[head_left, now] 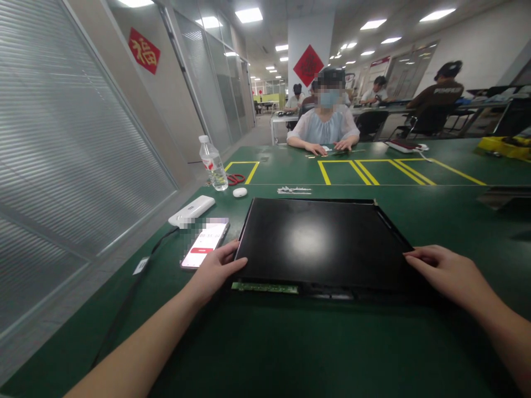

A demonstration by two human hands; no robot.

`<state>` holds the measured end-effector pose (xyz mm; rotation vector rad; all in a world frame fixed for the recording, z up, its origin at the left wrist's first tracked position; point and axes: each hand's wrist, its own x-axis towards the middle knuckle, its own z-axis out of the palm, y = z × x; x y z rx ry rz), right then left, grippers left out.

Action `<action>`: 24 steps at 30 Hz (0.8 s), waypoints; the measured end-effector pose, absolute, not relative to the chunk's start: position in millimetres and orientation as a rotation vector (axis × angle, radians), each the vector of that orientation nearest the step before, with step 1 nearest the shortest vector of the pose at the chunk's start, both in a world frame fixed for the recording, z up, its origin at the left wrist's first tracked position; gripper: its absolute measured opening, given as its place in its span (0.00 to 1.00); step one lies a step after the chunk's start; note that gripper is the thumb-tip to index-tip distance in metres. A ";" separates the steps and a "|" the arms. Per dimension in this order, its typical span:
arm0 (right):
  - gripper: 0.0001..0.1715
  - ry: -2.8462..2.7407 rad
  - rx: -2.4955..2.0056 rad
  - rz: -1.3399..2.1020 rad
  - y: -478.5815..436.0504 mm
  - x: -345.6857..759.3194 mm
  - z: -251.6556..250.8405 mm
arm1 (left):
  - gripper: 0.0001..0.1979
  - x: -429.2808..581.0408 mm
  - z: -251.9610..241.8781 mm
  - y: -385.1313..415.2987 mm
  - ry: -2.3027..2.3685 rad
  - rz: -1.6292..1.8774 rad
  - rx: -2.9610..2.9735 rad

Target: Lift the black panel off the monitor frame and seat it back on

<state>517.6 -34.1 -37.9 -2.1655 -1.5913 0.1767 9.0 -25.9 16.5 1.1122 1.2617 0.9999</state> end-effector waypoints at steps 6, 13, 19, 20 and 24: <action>0.26 -1.572 -2.194 0.220 -34.4 512.7 -32.9 | 0.26 9.9 19.2 -26.4 1.292 1.099 1.120; 0.29 -1.571 -2.147 0.225 -34.7 516.0 -35.0 | 0.27 8.1 12.7 -26.8 1.043 1.132 1.076; 0.35 -1.433 -2.151 0.328 -31.4 523.0 -40.4 | 0.27 13.8 17.2 -30.1 0.990 1.220 1.072; 0.37 -1.386 -2.145 0.354 -30.5 524.1 -41.3 | 0.28 14.5 18.0 -30.5 0.986 1.230 1.072; 0.38 -1.203 -2.102 0.478 -28.2 525.4 -40.4 | 0.30 14.3 17.7 -30.7 0.949 1.257 1.091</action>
